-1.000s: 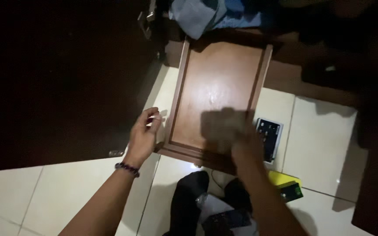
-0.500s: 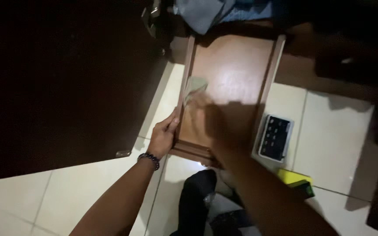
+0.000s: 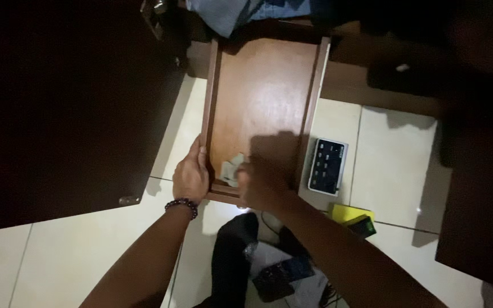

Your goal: The person organizes various electronic items and accessories inside a wooden drawer. They place a digital device, a yellow box, a plastic-wrapped item, and several cables into the drawer, arranging them neatly.

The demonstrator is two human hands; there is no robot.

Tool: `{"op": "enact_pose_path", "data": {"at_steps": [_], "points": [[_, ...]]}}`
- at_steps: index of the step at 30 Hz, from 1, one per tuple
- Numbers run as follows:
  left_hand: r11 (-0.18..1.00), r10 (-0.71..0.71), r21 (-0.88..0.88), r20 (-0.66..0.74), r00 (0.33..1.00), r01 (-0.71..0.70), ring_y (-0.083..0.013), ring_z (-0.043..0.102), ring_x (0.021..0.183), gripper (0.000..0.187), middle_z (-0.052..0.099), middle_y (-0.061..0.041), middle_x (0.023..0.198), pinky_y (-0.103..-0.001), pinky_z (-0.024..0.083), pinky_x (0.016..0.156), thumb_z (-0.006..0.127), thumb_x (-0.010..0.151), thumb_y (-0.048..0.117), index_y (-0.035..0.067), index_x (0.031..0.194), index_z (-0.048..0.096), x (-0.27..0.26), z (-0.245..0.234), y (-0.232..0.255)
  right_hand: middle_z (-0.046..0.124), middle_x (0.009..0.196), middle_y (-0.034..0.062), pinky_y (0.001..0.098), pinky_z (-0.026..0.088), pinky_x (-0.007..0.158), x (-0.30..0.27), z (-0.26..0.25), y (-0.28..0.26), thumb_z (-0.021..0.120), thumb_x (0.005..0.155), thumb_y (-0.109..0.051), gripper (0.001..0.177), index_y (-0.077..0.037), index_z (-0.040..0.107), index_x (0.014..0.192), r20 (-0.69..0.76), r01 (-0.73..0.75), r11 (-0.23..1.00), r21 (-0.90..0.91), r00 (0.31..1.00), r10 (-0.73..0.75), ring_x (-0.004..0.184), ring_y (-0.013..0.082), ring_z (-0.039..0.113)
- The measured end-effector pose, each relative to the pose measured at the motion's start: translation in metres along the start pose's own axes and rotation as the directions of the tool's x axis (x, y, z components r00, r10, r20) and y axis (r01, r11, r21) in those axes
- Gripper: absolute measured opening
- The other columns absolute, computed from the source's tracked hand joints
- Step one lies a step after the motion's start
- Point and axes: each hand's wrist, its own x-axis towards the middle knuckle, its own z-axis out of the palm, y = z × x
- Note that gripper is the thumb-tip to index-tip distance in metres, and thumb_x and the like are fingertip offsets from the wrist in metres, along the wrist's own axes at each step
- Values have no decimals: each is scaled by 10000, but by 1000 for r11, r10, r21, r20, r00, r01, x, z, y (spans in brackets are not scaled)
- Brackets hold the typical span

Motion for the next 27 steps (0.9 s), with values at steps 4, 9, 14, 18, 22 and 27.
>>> {"op": "enact_pose_path", "data": {"at_steps": [4,9,14,18,22,27], "points": [[989,145,5,-116,983,-146,-426,705,1001,524,726,-242,1088,-533,555,890,290,1072,428,239,1533,453,-3,2,-3,724,901,128,550,542,865,-18,-23,11,692,860,-262,183,-98,743,797,135,338,686,-644,933,-332,881,311,657],[991,124,65,-125,984,-116,-410,716,974,541,737,-234,1069,-525,561,870,266,1084,456,225,1545,429,0,6,-4,706,794,201,509,561,576,-45,-43,-11,713,756,-229,348,23,704,995,-404,228,898,-377,831,-381,646,340,665],[999,-40,-7,47,998,41,-377,767,877,557,757,-246,915,-507,577,789,239,1051,502,345,1575,344,-2,-3,2,671,903,206,464,531,785,-29,-5,-85,658,775,-166,264,40,688,938,-478,171,882,-439,786,-391,849,332,650],[979,172,-100,-73,982,-179,-423,711,969,537,755,-231,982,-515,532,806,242,1066,528,293,1518,412,0,-2,-7,657,1029,171,459,493,934,-31,31,-79,654,934,-145,166,1,693,1001,-487,319,917,-239,777,-398,1026,320,625],[995,97,-19,-48,994,-98,-434,710,998,532,741,-242,1009,-538,526,839,228,1063,499,284,1525,380,2,2,-7,657,1103,184,443,481,971,-39,35,-62,689,966,-206,226,13,677,1019,-584,475,849,-231,631,-511,1060,309,619],[987,162,19,-103,981,-161,-469,675,1033,491,724,-251,1070,-572,514,869,246,1096,445,266,1531,387,-6,-2,3,685,1133,144,431,476,941,-53,13,-57,664,888,-117,184,7,700,1018,-562,508,835,-210,637,-529,1078,286,629]]}}
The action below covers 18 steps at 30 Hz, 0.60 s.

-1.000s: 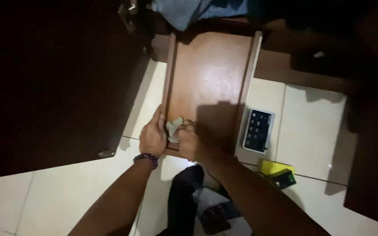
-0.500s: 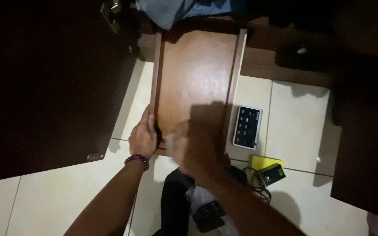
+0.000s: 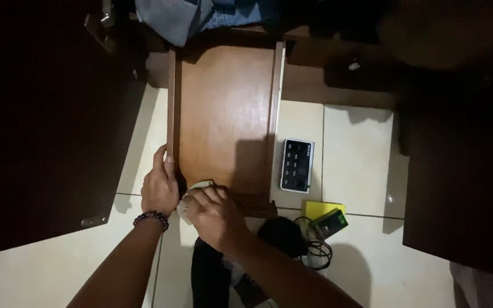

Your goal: The person organizes various electronic items and accessories inside a wooden drawer. They place a digital device, a yellow box, a plastic-wrapped item, and several cables into the drawer, arranging them neatly.

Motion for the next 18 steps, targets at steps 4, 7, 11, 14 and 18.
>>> {"op": "enact_pose_path", "data": {"at_steps": [4,7,11,14,18], "points": [[996,-84,-31,44,996,85,-434,700,1021,506,730,-238,1041,-564,521,870,259,1069,443,280,1531,382,-1,-2,6,672,1091,171,432,470,904,-8,-7,5,648,902,-82,155,23,703,1003,124,-32,999,6,992,31,1051,297,617],[994,-101,-35,44,994,103,-421,712,1017,495,730,-238,1025,-558,532,861,266,1072,443,282,1526,379,0,-2,8,657,1050,186,451,464,909,-12,-17,8,642,876,-93,196,35,706,1011,112,-31,999,-19,993,33,1044,333,592],[994,-108,11,63,992,107,-436,721,988,491,735,-261,986,-563,539,857,268,1086,417,284,1547,370,1,1,4,657,1067,187,475,458,905,-20,-36,8,636,880,-131,215,34,701,1001,193,-80,983,-163,975,111,1063,332,585],[999,-43,10,20,999,43,-452,704,1004,478,737,-266,1000,-566,536,868,280,1092,400,273,1539,396,1,4,0,654,1067,206,488,453,910,-19,-47,12,641,898,-145,197,10,711,996,299,-104,960,-262,937,183,1051,327,586],[999,-14,-36,1,1000,14,-437,704,1019,478,736,-249,1039,-565,541,872,273,1078,403,274,1524,388,-2,1,3,668,987,197,509,458,874,-31,-68,21,708,784,-215,247,-22,713,937,316,-38,950,-311,938,141,994,354,595]]}}
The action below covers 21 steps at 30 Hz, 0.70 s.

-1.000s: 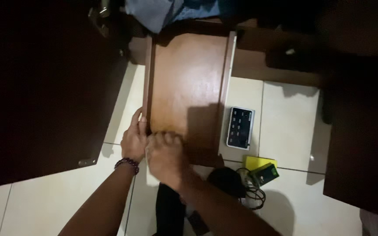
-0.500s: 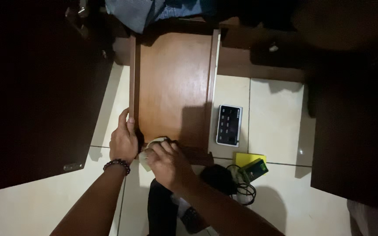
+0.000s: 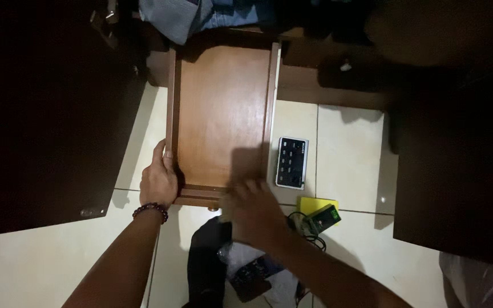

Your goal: The person organizes various electronic items and accessories inside a wooden drawer. They place a digital device, a yellow box, a plastic-wrapped item, and several cables into the drawer, arranging them neatly.

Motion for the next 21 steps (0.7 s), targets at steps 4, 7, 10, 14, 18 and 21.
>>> {"op": "enact_pose_path", "data": {"at_steps": [4,7,10,14,18,21], "points": [[974,-219,81,110,970,211,-407,743,984,517,731,-252,1048,-552,561,891,238,1073,435,326,1572,319,-1,-6,9,707,887,109,496,512,839,-34,-11,55,742,761,-267,170,-121,718,845,-127,-34,991,128,991,50,914,322,649],[987,-114,123,70,991,104,-442,690,1021,525,714,-257,1101,-572,532,903,235,1083,446,289,1576,323,-6,-3,9,668,896,116,487,554,759,-35,-15,105,513,984,-334,300,-91,679,1038,85,-696,409,590,557,826,841,298,664],[989,-71,130,41,997,65,-434,677,1048,584,709,-239,1131,-567,519,918,253,1059,498,214,1566,305,-1,1,11,659,972,71,404,550,768,-10,10,137,452,1073,-463,460,-62,639,1201,-5,-336,236,912,564,826,866,202,630],[956,-209,238,136,968,173,-403,708,1054,671,726,-244,1084,-543,534,939,242,1047,574,151,1564,304,5,2,11,687,1005,143,420,566,728,22,55,117,428,1043,-429,465,-45,570,1264,66,-619,275,735,470,880,868,262,682],[951,-175,276,124,977,136,-437,685,1038,642,721,-253,1075,-560,513,938,221,1061,579,116,1472,392,8,6,5,740,993,222,477,583,733,2,53,65,541,976,-301,425,-23,533,1298,-8,-584,405,704,564,826,865,356,740],[948,-202,283,183,962,145,-414,719,987,623,732,-254,1030,-558,519,944,201,1070,568,87,1406,413,9,4,6,745,983,241,503,588,768,-34,44,41,560,1001,-268,325,-50,581,1241,118,-654,398,643,598,793,873,411,751]]}}
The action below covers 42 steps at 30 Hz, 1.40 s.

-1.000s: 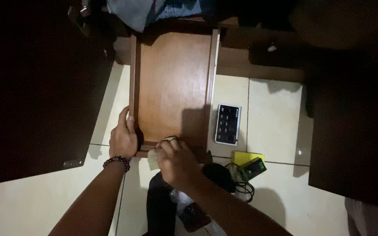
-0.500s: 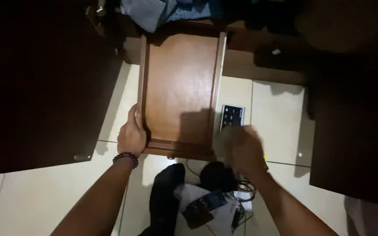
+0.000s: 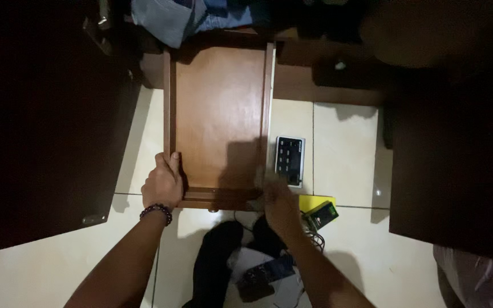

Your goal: The person organizes various electronic items and accessories inside a wooden drawer. They place a digital device, a yellow box, a plastic-wrapped item, and several cables into the drawer, arranging them neatly.

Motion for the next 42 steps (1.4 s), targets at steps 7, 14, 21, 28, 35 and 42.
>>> {"op": "enact_pose_path", "data": {"at_steps": [7,14,21,28,35,42], "points": [[1000,-13,-10,6,1000,14,-411,738,960,596,741,-249,1005,-555,544,894,191,1076,535,72,1368,428,-1,0,-1,740,1100,174,488,562,805,-44,1,-32,553,909,-91,334,-116,657,1225,25,36,988,-147,999,-33,969,358,713],[1000,19,-24,-19,1000,-19,-448,699,977,600,726,-258,1006,-570,525,877,218,1068,548,64,1342,443,-1,-3,-1,626,1275,238,444,525,1097,-69,98,-80,629,935,1,182,19,607,1115,121,674,732,-100,738,-663,1280,383,625],[998,28,-57,-10,1000,-29,-446,704,969,560,736,-257,1006,-554,528,886,261,1063,528,71,1317,460,-2,-10,0,656,1228,187,415,518,976,-53,74,-48,559,960,-110,294,11,656,1210,453,447,895,3,797,-400,1122,313,620],[999,-38,26,-3,999,38,-419,723,990,533,738,-249,1030,-540,542,902,270,1074,512,74,1306,467,1,-3,3,714,997,103,324,569,745,112,-35,26,478,1023,-323,367,-43,698,1112,209,-79,979,186,977,39,832,197,667],[999,-30,25,-43,999,32,-430,709,971,539,727,-250,1010,-548,538,888,284,1046,523,90,1321,447,2,-3,7,675,888,177,329,543,611,266,-15,-38,496,986,-123,259,48,672,1066,-266,159,979,124,956,-121,699,216,644],[993,-106,52,48,993,103,-383,779,911,541,760,-240,973,-513,608,857,248,1073,522,86,1331,439,2,-3,10,714,728,173,434,562,658,145,8,-4,576,970,-289,313,-14,715,913,-218,-42,991,126,973,69,636,275,672]]}}
